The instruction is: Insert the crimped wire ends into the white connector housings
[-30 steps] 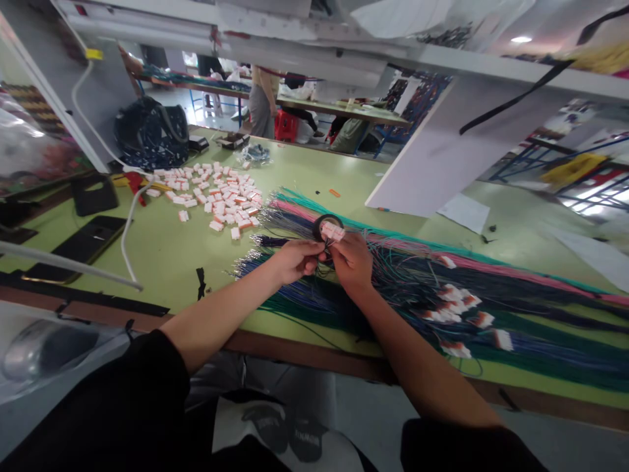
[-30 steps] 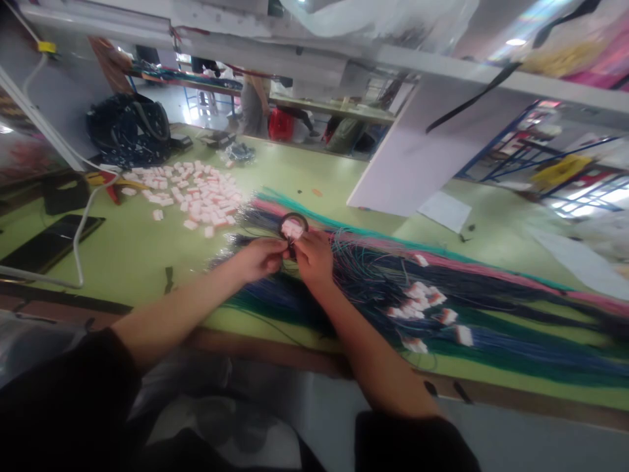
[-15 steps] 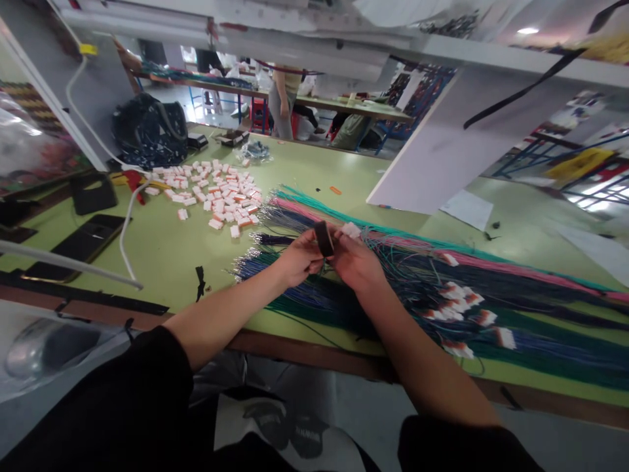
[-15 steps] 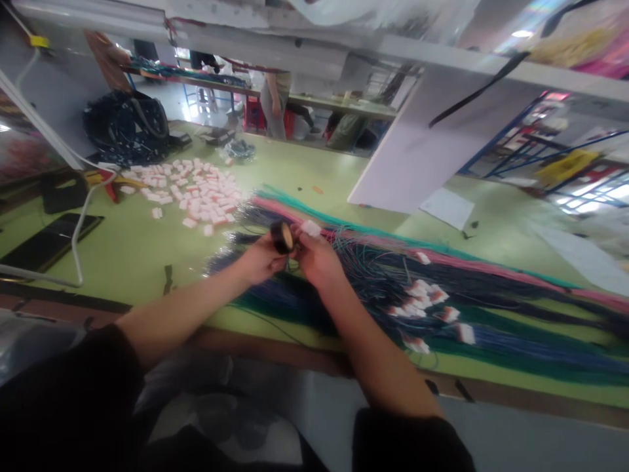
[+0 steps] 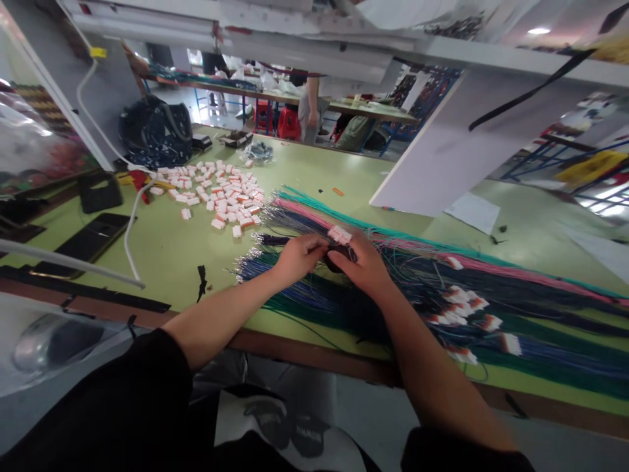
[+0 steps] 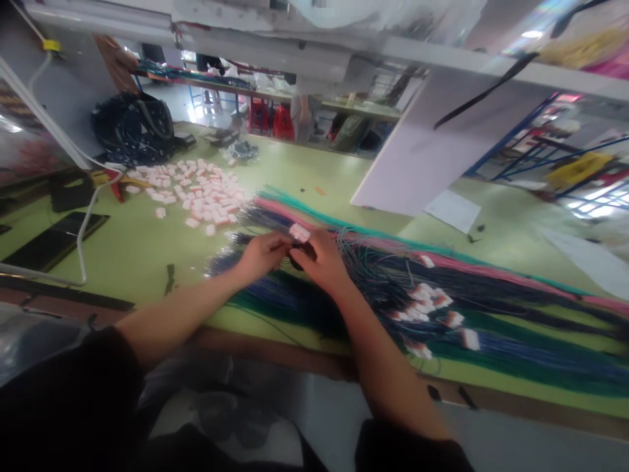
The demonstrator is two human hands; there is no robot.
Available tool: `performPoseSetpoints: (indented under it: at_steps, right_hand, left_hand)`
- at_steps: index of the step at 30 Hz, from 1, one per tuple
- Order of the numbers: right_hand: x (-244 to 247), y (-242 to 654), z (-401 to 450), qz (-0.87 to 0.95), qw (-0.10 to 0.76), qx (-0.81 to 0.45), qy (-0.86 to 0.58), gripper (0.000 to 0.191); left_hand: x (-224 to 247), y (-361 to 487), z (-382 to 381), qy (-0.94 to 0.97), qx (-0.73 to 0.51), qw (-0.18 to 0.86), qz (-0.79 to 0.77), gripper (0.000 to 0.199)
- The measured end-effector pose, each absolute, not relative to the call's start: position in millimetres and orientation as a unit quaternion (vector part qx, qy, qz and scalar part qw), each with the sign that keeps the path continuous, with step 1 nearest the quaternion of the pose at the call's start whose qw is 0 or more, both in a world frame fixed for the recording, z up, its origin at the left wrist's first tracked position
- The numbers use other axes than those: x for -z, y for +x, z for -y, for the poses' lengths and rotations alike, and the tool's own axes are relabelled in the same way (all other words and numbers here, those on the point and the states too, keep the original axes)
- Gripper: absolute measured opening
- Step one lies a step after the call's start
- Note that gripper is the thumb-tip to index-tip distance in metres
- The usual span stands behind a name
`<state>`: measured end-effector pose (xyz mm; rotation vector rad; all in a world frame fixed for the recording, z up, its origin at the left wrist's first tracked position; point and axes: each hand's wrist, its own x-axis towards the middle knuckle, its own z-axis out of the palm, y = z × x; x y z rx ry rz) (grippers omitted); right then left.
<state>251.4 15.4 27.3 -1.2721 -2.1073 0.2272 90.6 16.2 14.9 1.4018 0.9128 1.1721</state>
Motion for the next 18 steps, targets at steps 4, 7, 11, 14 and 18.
performPoseSetpoints:
  at_steps: [4, 7, 11, 14, 18]
  right_hand:
    - [-21, 252, -20, 0.818, 0.313, -0.052, -0.480, 0.048]
    - [-17, 249, -19, 0.783, 0.346, -0.103, -0.507, 0.033]
    - [-12, 247, -19, 0.716, 0.379, -0.246, -0.532, 0.032]
    - [-12, 246, -20, 0.730, 0.369, -0.227, -0.529, 0.034]
    - [-12, 242, -20, 0.779, 0.314, -0.148, -0.523, 0.021]
  left_hand:
    - [-10, 91, -21, 0.599, -0.524, 0.446, -0.409, 0.016]
    - [-9, 92, -24, 0.604, -0.545, 0.411, -0.411, 0.017]
    - [-10, 93, -23, 0.624, -0.535, 0.398, -0.408, 0.017]
    - [-12, 93, -20, 0.641, -0.516, 0.395, -0.409, 0.014]
    - [-15, 93, -17, 0.640, -0.502, 0.398, -0.424, 0.012]
